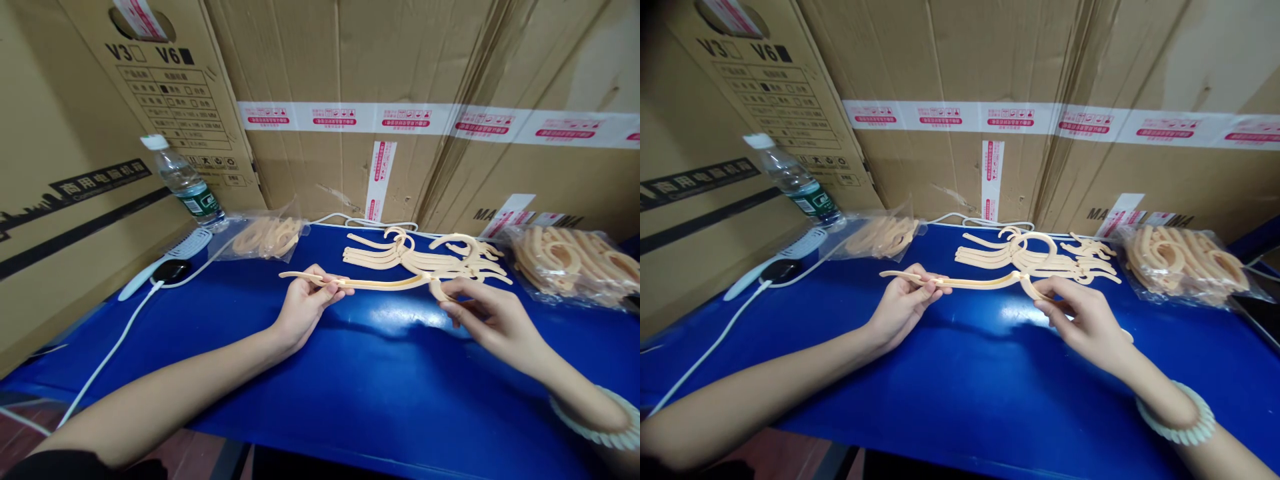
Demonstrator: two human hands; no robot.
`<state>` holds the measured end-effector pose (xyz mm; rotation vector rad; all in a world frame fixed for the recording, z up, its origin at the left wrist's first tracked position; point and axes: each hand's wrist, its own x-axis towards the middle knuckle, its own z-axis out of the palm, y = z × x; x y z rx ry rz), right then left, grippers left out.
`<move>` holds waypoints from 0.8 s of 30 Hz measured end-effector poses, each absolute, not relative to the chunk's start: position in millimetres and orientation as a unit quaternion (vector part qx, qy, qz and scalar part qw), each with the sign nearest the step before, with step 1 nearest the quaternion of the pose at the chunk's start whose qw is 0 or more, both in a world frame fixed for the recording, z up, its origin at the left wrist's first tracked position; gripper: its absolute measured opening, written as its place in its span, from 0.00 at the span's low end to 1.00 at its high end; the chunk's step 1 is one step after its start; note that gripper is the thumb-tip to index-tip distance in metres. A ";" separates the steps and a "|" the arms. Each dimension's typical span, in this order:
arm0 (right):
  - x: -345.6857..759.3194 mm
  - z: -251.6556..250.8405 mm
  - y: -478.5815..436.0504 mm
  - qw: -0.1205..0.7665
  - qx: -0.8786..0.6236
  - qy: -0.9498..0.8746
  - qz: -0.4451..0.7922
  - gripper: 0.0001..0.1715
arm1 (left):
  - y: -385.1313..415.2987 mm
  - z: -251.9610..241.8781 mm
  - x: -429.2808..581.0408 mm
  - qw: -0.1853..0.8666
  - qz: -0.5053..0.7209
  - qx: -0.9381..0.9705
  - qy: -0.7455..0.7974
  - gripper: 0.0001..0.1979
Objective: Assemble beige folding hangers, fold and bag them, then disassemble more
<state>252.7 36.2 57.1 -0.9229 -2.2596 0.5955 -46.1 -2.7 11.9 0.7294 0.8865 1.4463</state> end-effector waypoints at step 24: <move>256.0 37.3 48.0 0.127 -0.384 -0.888 0.217 0.07 | -58.9 9.8 -27.8 0.073 0.168 0.929 0.322 0.22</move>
